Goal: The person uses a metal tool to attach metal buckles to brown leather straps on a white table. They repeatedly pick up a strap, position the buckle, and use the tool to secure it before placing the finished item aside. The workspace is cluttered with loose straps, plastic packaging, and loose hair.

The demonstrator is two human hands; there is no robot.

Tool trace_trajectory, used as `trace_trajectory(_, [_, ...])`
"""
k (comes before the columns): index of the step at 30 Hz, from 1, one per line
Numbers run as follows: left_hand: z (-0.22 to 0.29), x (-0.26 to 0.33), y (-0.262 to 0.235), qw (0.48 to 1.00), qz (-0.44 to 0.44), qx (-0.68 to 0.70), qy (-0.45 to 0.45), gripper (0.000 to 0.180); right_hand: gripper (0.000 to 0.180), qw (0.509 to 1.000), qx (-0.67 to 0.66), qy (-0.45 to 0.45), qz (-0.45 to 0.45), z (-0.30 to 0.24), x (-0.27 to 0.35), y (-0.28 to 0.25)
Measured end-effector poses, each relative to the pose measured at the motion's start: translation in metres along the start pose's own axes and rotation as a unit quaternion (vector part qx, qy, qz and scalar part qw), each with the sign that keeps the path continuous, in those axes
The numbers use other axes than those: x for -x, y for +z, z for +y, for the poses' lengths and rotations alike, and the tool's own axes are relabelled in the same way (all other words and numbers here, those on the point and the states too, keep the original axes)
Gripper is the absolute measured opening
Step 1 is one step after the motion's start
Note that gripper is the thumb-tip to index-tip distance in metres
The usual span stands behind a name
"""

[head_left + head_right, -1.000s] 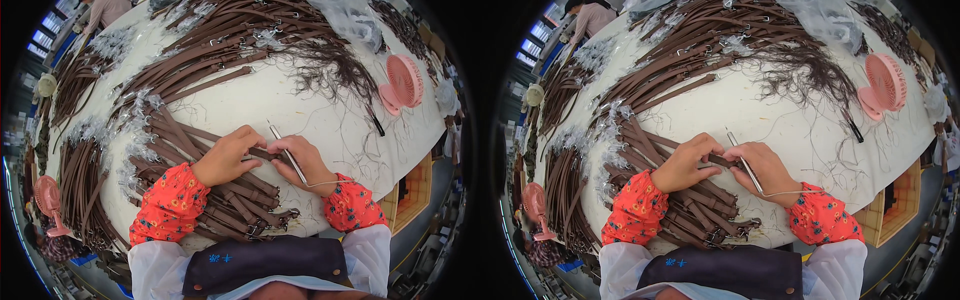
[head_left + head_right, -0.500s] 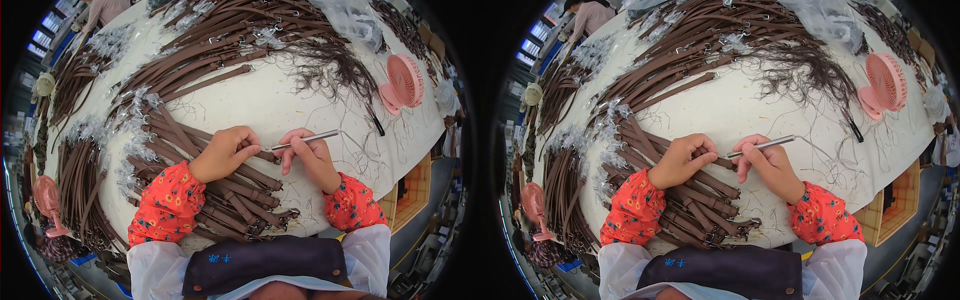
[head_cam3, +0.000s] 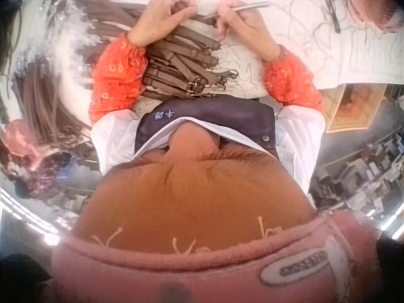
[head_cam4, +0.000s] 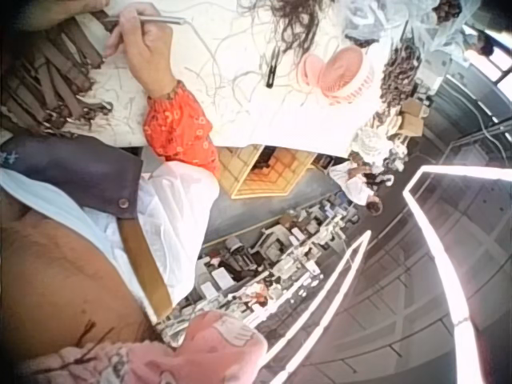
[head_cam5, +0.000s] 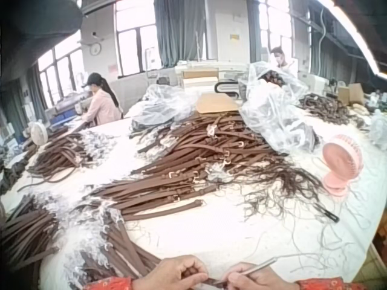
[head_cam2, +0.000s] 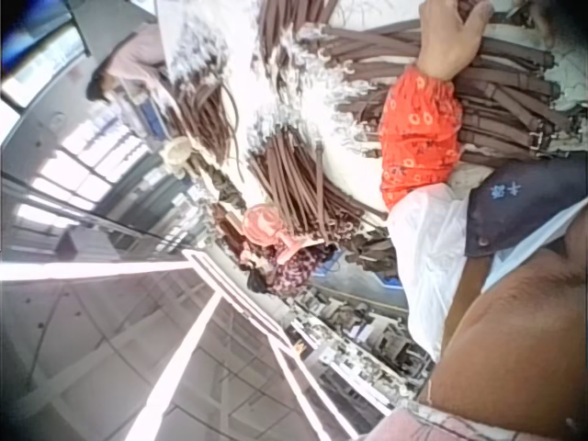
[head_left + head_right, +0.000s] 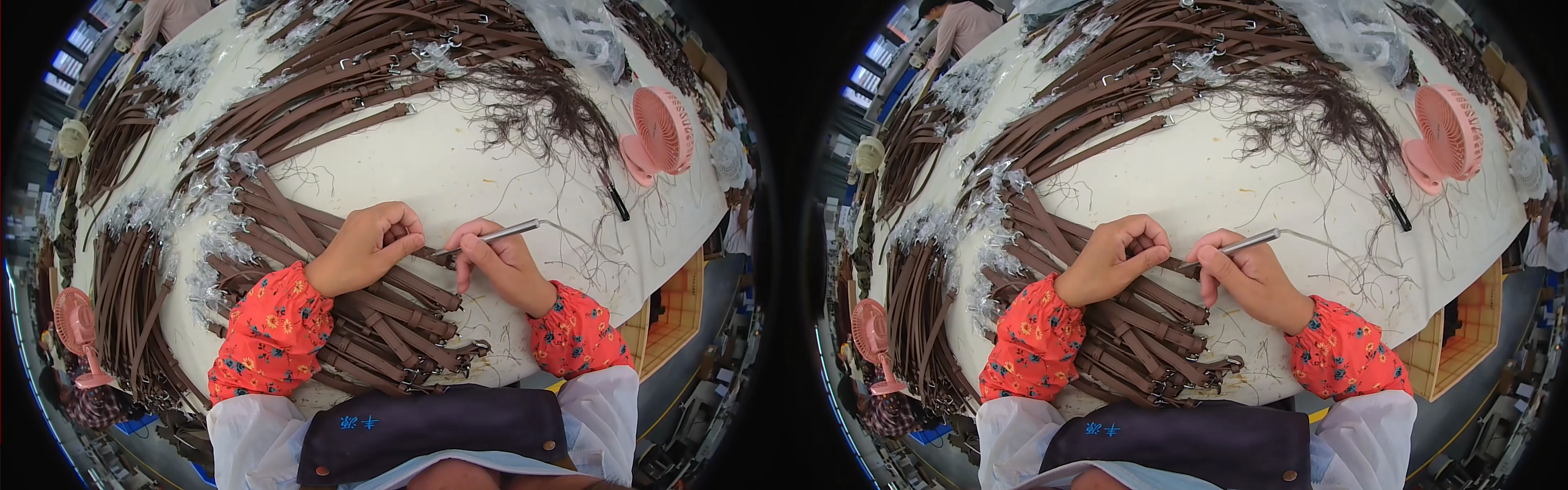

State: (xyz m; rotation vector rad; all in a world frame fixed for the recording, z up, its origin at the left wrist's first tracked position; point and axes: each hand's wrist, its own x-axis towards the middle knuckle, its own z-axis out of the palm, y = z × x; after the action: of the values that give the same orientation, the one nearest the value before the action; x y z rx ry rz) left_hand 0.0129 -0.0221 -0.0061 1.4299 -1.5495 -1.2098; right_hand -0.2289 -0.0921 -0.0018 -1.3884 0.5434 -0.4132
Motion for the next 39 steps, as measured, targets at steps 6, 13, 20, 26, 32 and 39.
trace_trajectory(6, [0.001,0.000,0.000,1.000,-0.002,0.005,-0.003,0.012,0.028,1.000,0.001,-0.003,-0.006,0.001,-0.001,0.000])
trace_trajectory(13, [0.001,0.001,0.000,1.000,-0.007,0.012,-0.002,0.012,0.029,1.000,0.001,-0.002,-0.007,0.001,-0.001,0.001])
trace_trajectory(20, [-0.002,0.000,0.000,0.999,0.005,0.051,-0.005,0.014,0.029,1.000,0.007,0.003,-0.008,0.001,-0.001,0.000])
trace_trajectory(26, [0.002,0.001,0.001,0.997,0.044,0.057,-0.005,0.017,0.027,1.000,-0.016,-0.008,0.023,0.002,-0.001,0.000])
trace_trajectory(32, [0.002,0.003,0.005,0.992,0.006,-0.089,0.091,0.013,0.026,0.999,-0.006,-0.036,0.023,0.007,-0.002,-0.001])
trace_trajectory(39, [0.005,0.002,0.003,0.997,-0.001,-0.053,0.064,0.007,0.027,1.000,-0.001,0.007,-0.005,0.001,-0.001,-0.002])
